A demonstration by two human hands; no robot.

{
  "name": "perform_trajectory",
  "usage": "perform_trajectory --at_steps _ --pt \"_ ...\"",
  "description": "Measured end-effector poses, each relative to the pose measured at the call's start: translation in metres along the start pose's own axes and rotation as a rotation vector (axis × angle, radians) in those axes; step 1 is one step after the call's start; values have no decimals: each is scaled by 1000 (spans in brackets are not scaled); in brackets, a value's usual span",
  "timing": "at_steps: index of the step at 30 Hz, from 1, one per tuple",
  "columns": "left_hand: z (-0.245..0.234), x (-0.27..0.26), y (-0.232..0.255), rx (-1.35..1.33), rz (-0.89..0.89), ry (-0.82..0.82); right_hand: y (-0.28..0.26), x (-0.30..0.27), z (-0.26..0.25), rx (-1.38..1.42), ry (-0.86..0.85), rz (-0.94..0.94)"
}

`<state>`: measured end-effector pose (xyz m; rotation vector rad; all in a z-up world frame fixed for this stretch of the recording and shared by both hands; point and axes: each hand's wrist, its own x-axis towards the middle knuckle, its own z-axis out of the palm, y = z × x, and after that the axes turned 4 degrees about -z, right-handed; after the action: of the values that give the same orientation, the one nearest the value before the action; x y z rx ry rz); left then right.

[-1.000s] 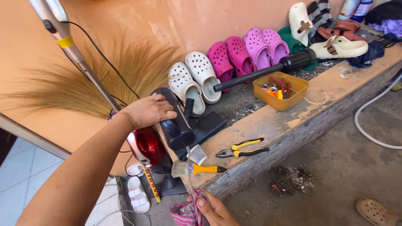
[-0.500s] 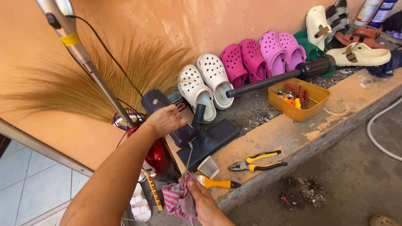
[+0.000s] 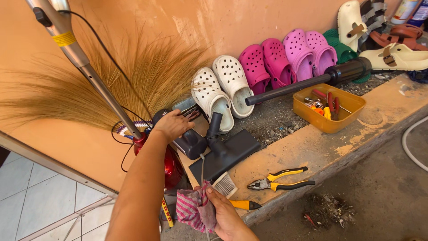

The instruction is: The person sits on the floor and services a cordless stick vacuum. They wipe the floor head, wand, dust canister and motor body with a cloth, clean the filter, coil the power cord, and reassemble the canister with the filter and wand.

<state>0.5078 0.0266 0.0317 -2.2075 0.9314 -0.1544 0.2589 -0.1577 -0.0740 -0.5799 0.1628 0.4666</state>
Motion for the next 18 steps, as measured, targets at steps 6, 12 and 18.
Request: perform_trajectory --at_steps 6,12,18 --pt "15 7 3 -11 -147 64 -9 -5 9 -9 -17 19" --pt "24 24 24 -198 -475 103 -36 -2 16 241 9 105" --pt "-4 -3 67 -431 -928 512 -59 18 -3 458 -83 65"
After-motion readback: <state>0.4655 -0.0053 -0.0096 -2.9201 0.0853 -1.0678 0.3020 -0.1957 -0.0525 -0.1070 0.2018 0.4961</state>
